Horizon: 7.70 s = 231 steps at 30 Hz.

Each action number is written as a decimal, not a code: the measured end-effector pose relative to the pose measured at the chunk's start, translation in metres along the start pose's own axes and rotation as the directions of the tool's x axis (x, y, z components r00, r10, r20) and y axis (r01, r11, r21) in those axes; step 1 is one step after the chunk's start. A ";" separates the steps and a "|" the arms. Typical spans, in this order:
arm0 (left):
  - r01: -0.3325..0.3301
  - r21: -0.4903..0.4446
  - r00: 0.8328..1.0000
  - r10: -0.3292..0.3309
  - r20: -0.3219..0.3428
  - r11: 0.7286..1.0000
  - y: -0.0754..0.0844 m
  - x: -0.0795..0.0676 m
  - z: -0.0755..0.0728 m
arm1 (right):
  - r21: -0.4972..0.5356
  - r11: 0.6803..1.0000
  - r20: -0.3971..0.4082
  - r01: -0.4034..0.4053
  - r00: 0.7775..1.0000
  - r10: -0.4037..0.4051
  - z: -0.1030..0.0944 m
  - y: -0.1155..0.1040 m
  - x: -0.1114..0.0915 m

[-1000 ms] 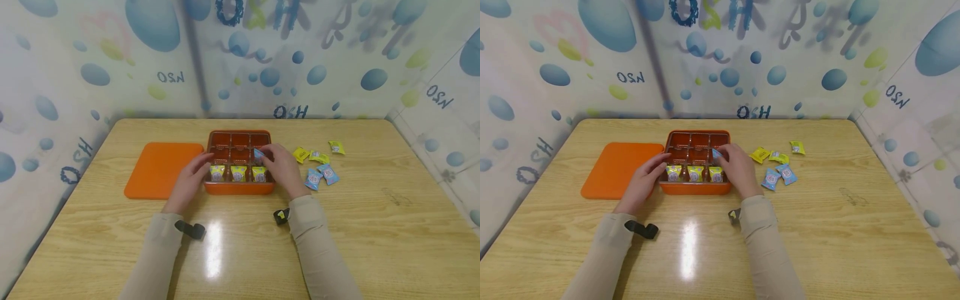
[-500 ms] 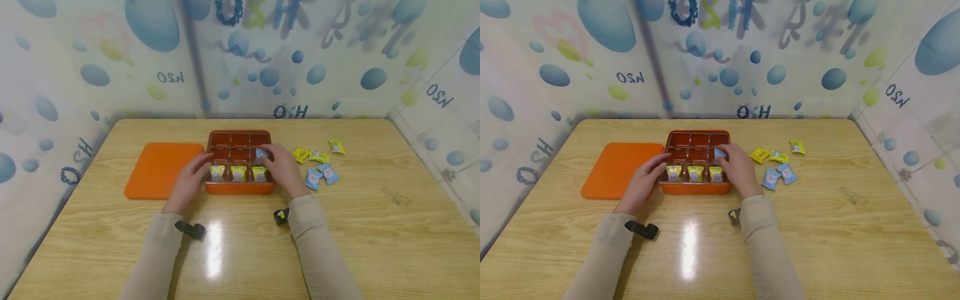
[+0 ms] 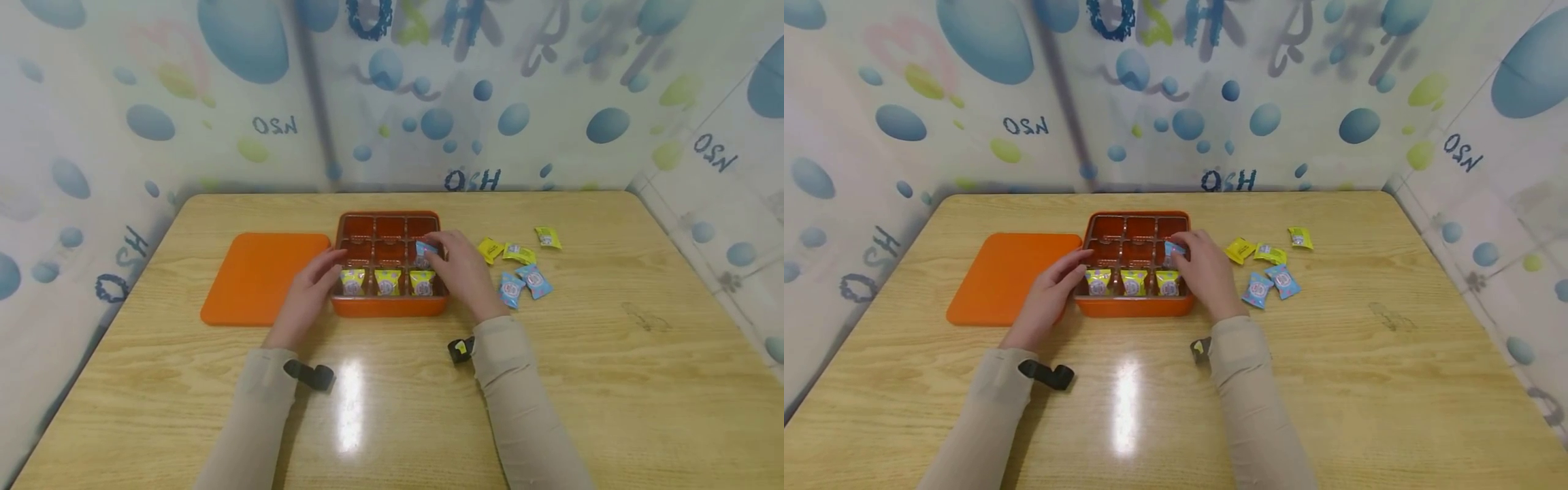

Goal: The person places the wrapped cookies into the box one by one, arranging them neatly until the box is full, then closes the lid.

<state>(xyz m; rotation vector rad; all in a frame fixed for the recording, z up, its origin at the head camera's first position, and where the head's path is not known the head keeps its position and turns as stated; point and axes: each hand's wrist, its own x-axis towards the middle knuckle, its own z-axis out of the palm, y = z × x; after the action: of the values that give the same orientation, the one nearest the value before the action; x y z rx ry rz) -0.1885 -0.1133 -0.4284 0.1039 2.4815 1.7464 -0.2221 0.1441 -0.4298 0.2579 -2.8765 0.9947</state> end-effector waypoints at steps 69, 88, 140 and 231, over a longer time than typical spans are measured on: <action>-0.033 0.026 0.999 0.034 -0.014 0.999 -0.029 0.013 0.000 | -0.204 0.965 0.260 -0.166 0.941 0.217 -0.067 0.076 -0.038; -0.016 -0.004 1.000 0.016 -0.003 1.000 -0.009 0.003 -0.001 | -0.074 0.981 0.312 -0.177 0.931 0.192 -0.050 0.071 -0.034; -0.046 -0.012 0.999 0.045 -0.022 0.999 -0.033 0.013 0.001 | 0.074 0.950 0.504 -0.304 0.833 0.228 -0.032 0.053 0.000; -0.038 0.018 0.999 0.039 -0.022 0.999 -0.022 0.007 -0.002 | 0.166 0.983 -0.091 0.079 0.994 -0.065 0.020 -0.032 -0.003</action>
<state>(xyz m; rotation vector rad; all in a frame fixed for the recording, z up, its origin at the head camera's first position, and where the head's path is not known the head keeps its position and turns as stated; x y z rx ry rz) -0.1959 -0.1213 -0.4485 0.1354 2.5270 1.7507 -0.2141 0.1077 -0.4264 0.3206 -2.6891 1.2075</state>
